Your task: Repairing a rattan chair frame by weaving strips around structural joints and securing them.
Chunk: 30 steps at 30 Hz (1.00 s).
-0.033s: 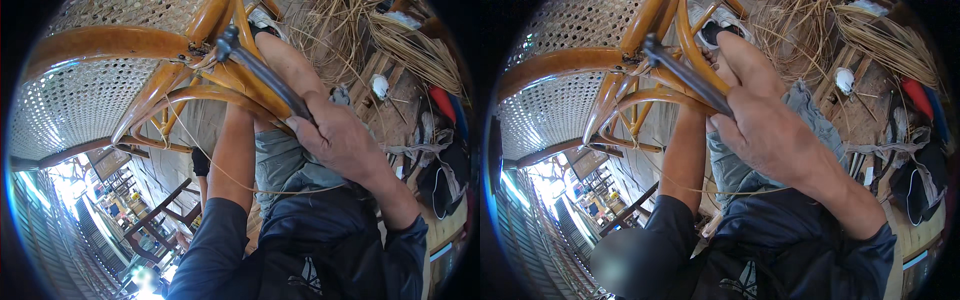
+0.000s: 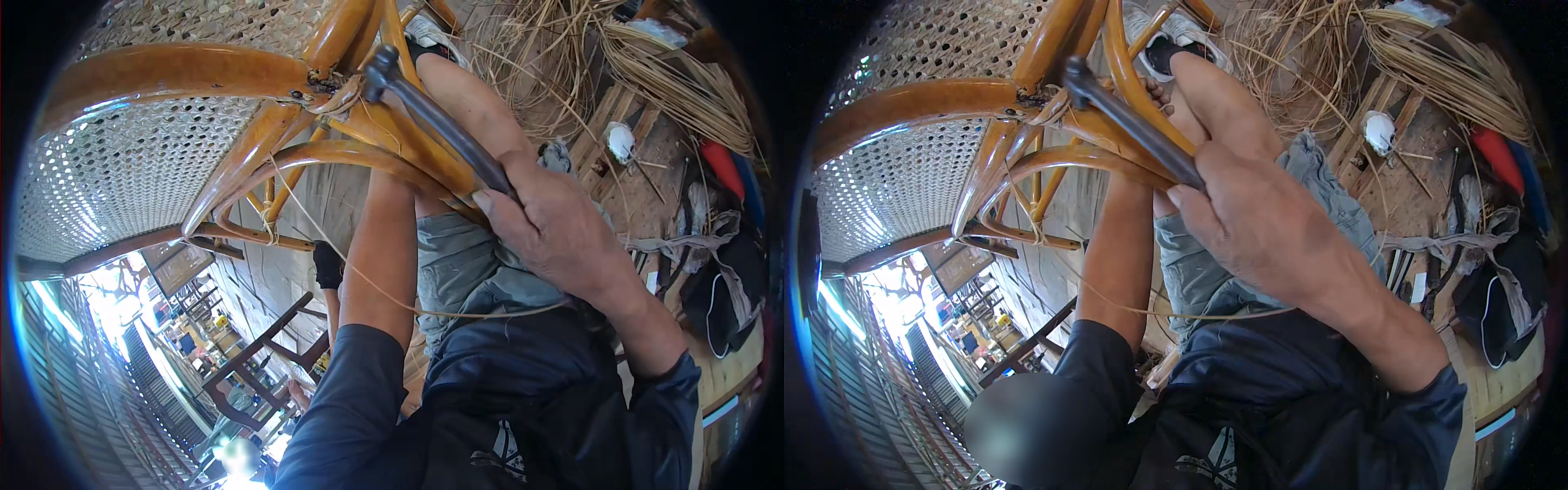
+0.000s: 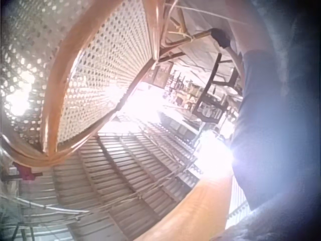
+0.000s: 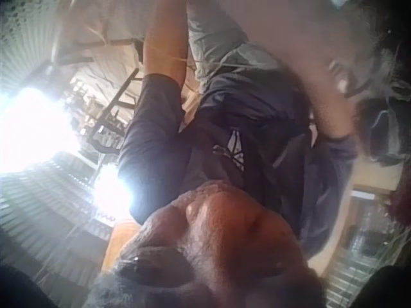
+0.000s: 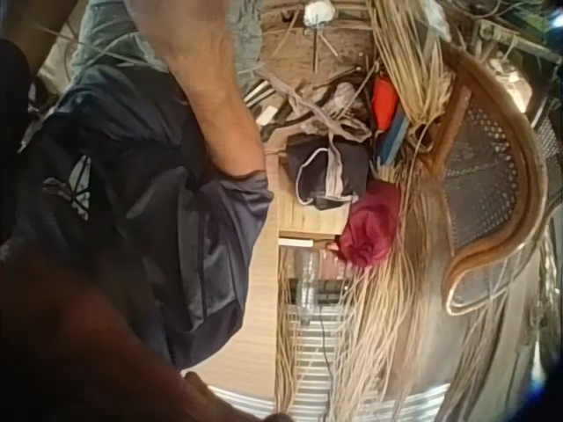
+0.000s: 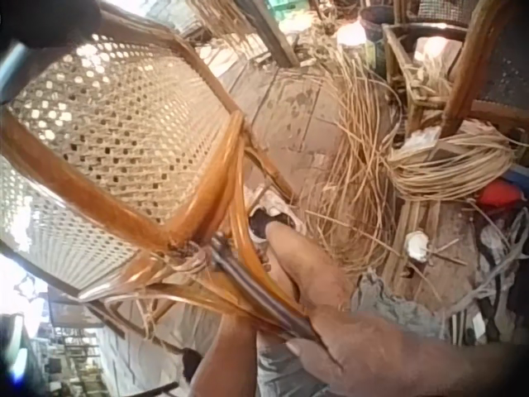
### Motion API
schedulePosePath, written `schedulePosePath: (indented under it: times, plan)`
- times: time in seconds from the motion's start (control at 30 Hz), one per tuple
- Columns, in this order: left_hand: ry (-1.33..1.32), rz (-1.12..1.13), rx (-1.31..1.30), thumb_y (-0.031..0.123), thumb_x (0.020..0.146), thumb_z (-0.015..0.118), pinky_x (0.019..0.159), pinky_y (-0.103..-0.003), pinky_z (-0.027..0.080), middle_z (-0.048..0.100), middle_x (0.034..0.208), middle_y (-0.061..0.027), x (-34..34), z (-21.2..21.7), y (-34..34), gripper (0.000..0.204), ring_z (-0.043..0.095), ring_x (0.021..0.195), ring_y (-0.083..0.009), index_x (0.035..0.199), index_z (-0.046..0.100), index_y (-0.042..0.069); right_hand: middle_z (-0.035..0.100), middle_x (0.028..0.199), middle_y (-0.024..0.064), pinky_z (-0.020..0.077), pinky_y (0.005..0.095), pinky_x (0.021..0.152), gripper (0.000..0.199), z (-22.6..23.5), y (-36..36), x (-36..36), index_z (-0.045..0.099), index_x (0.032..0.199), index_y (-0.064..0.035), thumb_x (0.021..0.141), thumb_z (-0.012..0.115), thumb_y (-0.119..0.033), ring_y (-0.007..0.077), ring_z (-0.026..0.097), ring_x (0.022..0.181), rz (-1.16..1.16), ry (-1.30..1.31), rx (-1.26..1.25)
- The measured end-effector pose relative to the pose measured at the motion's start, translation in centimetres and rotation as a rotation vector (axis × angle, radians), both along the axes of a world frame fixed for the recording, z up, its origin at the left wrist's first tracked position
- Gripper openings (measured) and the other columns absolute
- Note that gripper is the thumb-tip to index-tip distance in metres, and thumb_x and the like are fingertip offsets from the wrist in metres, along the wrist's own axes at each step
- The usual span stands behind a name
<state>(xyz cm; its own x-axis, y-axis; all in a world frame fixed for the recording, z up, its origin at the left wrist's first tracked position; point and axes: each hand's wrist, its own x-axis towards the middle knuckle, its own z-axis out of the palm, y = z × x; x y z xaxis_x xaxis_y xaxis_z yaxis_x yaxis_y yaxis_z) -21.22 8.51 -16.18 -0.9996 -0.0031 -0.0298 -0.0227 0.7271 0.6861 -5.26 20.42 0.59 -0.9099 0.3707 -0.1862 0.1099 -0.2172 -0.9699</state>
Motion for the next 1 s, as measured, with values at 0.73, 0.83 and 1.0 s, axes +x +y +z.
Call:
schedulePosePath:
  times: [0.73,0.83,1.0]
  plan:
    - [0.173,0.109,-0.071,0.024,0.097,0.038,0.074,-0.031,0.049,0.056,0.099,-0.0116,0.8,0.0,2.2,0.029,0.057,0.090,-0.0189,0.112,0.049,0.001,0.058,0.076,0.0186,0.0475,0.0388,0.058,0.022,-3.9,-2.4,0.4,0.054,0.098,0.0019,0.084,0.060,-0.013,0.0363,0.059,0.068,0.242,-0.117,0.260]
    - [0.190,0.164,-0.061,0.024,0.098,0.038,0.075,-0.031,0.050,0.056,0.100,-0.0121,1.2,-0.1,1.9,0.030,0.058,0.091,-0.0193,0.113,0.049,0.001,0.058,0.078,0.0160,0.0479,0.0387,0.056,0.024,-3.2,-1.5,0.6,0.054,0.100,-0.0006,0.080,0.062,-0.010,0.0356,0.060,0.066,0.178,0.153,0.601]
    - [0.200,0.283,-0.018,0.024,0.098,0.037,0.076,-0.032,0.050,0.057,0.102,-0.0129,0.5,-0.7,1.4,0.032,0.058,0.093,-0.0198,0.115,0.050,0.000,0.059,0.084,0.0110,0.0477,0.0363,0.056,0.031,-2.2,1.2,-0.9,0.055,0.103,-0.0053,0.075,0.066,-0.009,0.0294,0.060,0.068,0.328,0.280,1.032]
